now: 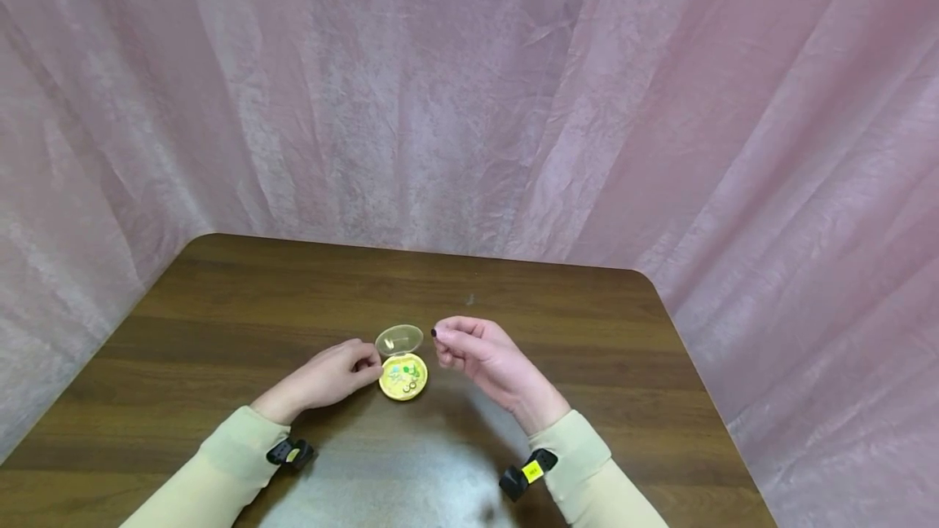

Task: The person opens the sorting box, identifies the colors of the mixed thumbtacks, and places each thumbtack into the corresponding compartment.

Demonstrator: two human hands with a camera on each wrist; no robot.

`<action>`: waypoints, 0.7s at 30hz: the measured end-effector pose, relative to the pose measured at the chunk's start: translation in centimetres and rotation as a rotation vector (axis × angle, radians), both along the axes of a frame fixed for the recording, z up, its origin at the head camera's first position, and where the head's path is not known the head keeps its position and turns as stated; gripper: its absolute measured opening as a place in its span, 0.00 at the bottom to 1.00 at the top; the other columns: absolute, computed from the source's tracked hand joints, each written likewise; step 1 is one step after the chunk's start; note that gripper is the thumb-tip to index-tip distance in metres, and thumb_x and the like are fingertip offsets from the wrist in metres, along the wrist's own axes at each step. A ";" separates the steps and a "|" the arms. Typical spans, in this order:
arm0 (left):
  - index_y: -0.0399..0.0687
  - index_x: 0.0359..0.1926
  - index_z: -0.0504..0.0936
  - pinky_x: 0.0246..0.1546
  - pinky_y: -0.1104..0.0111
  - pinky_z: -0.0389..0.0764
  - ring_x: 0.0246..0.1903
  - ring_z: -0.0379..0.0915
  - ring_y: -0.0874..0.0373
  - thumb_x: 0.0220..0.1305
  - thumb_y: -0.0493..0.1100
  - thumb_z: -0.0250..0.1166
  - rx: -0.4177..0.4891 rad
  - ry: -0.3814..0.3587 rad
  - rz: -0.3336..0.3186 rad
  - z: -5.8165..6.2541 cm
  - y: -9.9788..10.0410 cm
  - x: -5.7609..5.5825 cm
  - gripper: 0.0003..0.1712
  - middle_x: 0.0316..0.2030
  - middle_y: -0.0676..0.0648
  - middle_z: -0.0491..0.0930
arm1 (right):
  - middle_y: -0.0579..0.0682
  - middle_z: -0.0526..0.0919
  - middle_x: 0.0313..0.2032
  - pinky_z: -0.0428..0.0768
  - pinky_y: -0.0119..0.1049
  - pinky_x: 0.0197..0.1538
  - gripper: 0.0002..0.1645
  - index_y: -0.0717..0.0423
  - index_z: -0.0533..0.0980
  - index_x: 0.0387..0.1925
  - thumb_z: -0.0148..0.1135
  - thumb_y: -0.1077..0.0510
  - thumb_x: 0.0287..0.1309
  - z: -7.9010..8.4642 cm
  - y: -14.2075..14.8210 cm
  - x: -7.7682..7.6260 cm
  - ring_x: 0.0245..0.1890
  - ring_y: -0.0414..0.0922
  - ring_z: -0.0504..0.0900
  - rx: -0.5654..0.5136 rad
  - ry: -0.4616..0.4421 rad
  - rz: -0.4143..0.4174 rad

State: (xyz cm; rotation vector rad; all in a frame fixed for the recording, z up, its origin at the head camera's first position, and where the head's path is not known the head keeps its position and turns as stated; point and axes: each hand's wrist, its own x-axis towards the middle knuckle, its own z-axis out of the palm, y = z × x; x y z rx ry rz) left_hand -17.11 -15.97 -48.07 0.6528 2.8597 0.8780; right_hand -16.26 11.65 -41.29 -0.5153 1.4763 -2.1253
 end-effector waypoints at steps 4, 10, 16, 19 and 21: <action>0.59 0.27 0.76 0.31 0.66 0.67 0.29 0.66 0.62 0.65 0.45 0.63 0.006 -0.002 0.001 0.1 0.0 0.0 0.09 0.25 0.56 0.70 | 0.47 0.76 0.29 0.73 0.34 0.40 0.09 0.58 0.79 0.41 0.63 0.56 0.65 -0.4 -0.1 -0.1 0.30 0.41 0.73 0.237 0.092 -0.080; 0.59 0.27 0.76 0.31 0.66 0.68 0.29 0.66 0.62 0.65 0.46 0.62 0.002 0.004 0.001 0.1 0.0 -0.1 0.09 0.25 0.57 0.70 | 0.46 0.81 0.32 0.75 0.37 0.40 0.12 0.52 0.83 0.40 0.67 0.49 0.61 -0.8 -0.9 -0.2 0.33 0.41 0.77 0.616 0.368 -0.152; 0.60 0.27 0.76 0.31 0.66 0.67 0.28 0.66 0.62 0.65 0.46 0.63 0.004 0.002 0.002 -0.1 -0.1 -0.1 0.08 0.25 0.57 0.70 | 0.33 0.79 0.30 0.74 0.30 0.37 0.03 0.40 0.81 0.33 0.65 0.49 0.61 -1.8 -2.6 0.0 0.32 0.35 0.77 0.955 0.800 -0.192; 0.59 0.27 0.76 0.30 0.67 0.67 0.28 0.66 0.63 0.65 0.46 0.63 0.003 0.010 -0.002 -0.1 -0.1 -0.1 0.08 0.25 0.57 0.69 | 0.31 0.74 0.28 0.71 0.28 0.33 0.03 0.38 0.79 0.30 0.66 0.51 0.59 -2.5 -3.5 0.2 0.29 0.32 0.74 1.101 1.023 -0.224; 0.59 0.27 0.76 0.30 0.67 0.67 0.28 0.66 0.63 0.65 0.46 0.63 0.003 0.017 -0.006 0.0 0.0 0.0 0.08 0.25 0.57 0.69 | 0.31 0.72 0.27 0.69 0.27 0.31 0.03 0.38 0.79 0.30 0.65 0.52 0.57 -3.0 -4.0 0.2 0.27 0.31 0.72 1.166 1.137 -0.241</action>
